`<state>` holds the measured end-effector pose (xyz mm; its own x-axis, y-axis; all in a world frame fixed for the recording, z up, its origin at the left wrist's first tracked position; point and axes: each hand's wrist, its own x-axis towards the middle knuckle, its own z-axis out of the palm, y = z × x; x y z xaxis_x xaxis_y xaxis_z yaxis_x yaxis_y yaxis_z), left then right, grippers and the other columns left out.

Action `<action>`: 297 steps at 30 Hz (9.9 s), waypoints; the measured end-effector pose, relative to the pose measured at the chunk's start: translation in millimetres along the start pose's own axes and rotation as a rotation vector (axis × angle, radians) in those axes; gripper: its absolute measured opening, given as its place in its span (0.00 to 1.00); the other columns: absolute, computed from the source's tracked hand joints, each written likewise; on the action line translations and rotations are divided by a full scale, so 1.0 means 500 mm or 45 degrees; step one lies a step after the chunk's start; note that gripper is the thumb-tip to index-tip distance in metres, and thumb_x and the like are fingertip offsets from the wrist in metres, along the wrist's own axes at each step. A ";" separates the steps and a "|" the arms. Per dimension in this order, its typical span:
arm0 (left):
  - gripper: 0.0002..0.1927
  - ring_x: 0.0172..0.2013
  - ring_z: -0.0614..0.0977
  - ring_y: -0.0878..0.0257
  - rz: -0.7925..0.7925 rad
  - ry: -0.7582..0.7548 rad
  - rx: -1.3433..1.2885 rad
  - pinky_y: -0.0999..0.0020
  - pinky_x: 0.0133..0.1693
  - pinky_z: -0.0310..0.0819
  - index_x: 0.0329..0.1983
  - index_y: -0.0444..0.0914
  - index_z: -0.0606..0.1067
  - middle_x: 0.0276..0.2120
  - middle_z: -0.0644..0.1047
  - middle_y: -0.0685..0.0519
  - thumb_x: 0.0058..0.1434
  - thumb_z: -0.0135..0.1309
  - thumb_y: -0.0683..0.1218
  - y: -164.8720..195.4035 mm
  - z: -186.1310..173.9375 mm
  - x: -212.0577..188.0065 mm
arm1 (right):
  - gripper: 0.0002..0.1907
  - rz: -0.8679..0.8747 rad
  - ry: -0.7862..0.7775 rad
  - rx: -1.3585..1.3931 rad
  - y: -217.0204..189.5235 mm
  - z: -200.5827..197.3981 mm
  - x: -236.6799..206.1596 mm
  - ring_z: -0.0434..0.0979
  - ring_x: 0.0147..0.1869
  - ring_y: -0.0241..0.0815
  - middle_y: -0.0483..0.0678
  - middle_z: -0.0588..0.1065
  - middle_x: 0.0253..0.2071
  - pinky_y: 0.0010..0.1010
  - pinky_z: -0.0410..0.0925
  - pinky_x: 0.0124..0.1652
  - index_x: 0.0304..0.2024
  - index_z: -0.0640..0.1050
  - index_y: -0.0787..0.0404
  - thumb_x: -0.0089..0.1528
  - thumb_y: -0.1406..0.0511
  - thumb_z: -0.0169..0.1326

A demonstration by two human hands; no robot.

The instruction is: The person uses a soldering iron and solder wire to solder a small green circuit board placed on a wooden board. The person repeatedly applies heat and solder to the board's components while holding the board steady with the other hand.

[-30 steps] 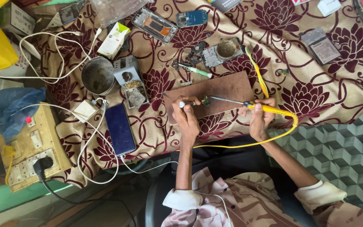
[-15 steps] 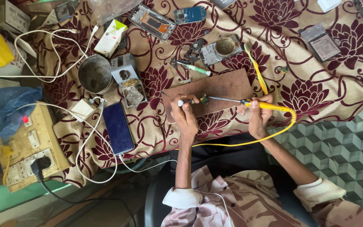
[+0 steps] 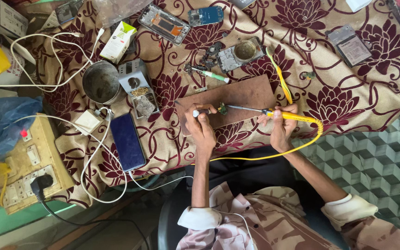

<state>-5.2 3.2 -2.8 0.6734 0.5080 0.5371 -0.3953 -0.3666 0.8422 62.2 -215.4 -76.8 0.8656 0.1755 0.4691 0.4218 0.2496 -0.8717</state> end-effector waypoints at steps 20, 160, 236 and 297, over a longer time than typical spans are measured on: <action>0.20 0.19 0.65 0.71 -0.020 0.002 0.011 0.73 0.25 0.57 0.52 0.33 0.65 0.32 0.80 0.49 0.80 0.35 0.56 0.003 -0.001 0.002 | 0.10 0.035 -0.018 0.010 -0.010 0.005 0.005 0.78 0.33 0.45 0.59 0.75 0.30 0.30 0.71 0.38 0.48 0.57 0.63 0.78 0.63 0.40; 0.16 0.23 0.72 0.66 -0.012 -0.026 0.027 0.69 0.28 0.63 0.57 0.34 0.65 0.35 0.81 0.49 0.80 0.34 0.51 0.035 -0.001 0.015 | 0.18 -0.305 0.037 -0.437 -0.043 0.038 0.130 0.58 0.20 0.30 0.42 0.62 0.20 0.26 0.53 0.21 0.26 0.62 0.60 0.66 0.71 0.55; 0.19 0.18 0.63 0.71 -0.048 -0.024 0.046 0.72 0.22 0.55 0.54 0.34 0.64 0.34 0.81 0.49 0.79 0.34 0.54 0.014 -0.001 0.003 | 0.07 0.002 0.019 0.203 0.010 0.010 0.013 0.76 0.31 0.42 0.53 0.71 0.33 0.26 0.66 0.32 0.46 0.59 0.62 0.73 0.66 0.43; 0.30 0.46 0.77 0.57 0.371 -0.314 0.679 0.59 0.47 0.65 0.61 0.41 0.77 0.54 0.75 0.51 0.53 0.51 0.35 0.328 -0.234 -0.043 | 0.08 -0.112 0.074 0.151 -0.003 0.040 0.026 0.72 0.30 0.34 0.50 0.68 0.30 0.31 0.74 0.35 0.40 0.60 0.62 0.71 0.71 0.45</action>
<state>-157.7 23.3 128.9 0.7342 0.1591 0.6600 -0.2620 -0.8304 0.4917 67.3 -194.5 -66.8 0.8421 0.0935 0.5311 0.4650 0.3727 -0.8030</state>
